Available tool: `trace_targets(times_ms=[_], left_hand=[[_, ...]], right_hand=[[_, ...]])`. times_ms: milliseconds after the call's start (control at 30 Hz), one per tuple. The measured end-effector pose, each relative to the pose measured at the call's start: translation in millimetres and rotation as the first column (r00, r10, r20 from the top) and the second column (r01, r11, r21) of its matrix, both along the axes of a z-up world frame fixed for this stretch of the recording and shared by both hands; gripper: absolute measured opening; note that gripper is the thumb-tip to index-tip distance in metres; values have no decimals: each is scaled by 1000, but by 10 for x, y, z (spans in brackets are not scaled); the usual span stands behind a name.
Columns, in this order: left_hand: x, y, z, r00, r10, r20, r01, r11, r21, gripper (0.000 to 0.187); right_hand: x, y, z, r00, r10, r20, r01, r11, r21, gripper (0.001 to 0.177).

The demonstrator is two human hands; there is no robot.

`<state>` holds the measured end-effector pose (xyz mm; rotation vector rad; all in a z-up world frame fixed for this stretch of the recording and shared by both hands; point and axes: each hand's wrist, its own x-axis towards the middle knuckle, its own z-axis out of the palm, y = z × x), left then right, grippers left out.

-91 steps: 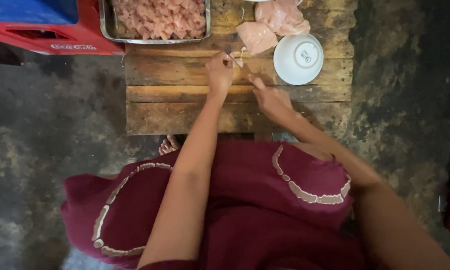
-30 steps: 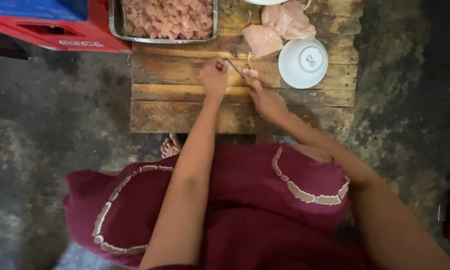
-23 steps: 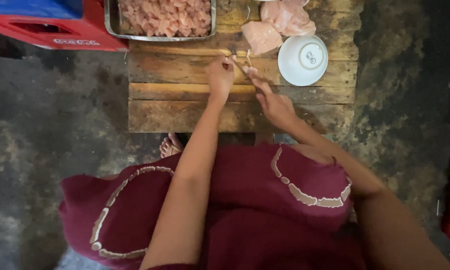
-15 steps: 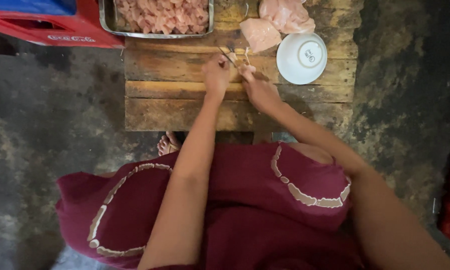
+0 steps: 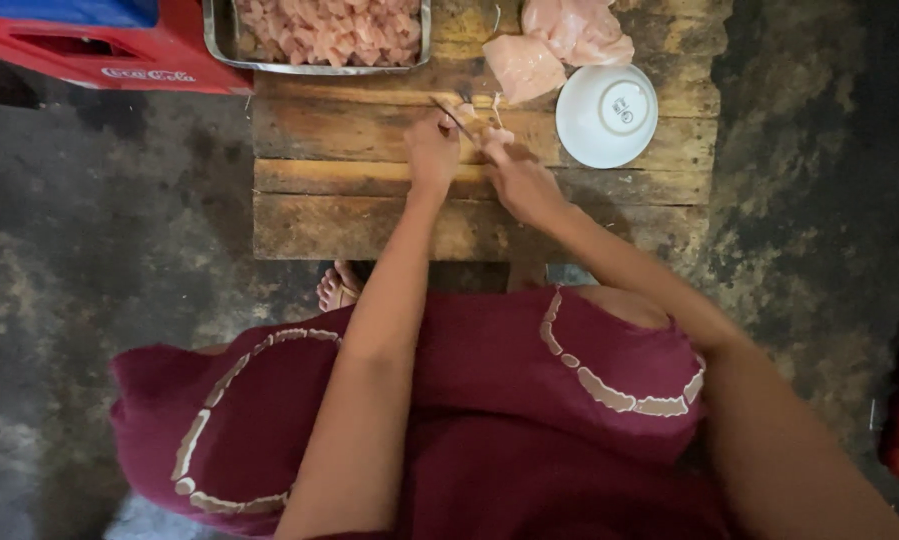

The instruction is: The person cuts raw chicken into small pieces on a wooden surface and places them into a metal tray. After finishing the first batch, they take more chicken from a white bowl and continue slicing it.

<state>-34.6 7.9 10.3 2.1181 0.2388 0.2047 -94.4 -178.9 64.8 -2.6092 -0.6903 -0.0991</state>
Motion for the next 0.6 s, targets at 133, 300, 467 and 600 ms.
trace_targets(times_ms=[133, 300, 467, 600], left_hand=[[118, 67, -106, 999, 13, -31, -11, 998, 66, 18], [259, 49, -281, 989, 45, 144, -70, 982, 175, 18], [131, -356, 306, 923, -381, 44, 368, 912, 184, 17], [3, -665, -147, 803, -593, 49, 548, 769, 329, 7]], right_hand=[[-102, -15, 814, 587, -86, -805, 390, 902, 187, 47], [-468, -390, 917, 379, 51, -924, 532, 805, 263, 49], [-772, -774, 1338, 244, 33, -969, 649, 737, 189, 47], [-1075, -1094, 1228, 208, -28, -978, 789, 596, 150, 48]])
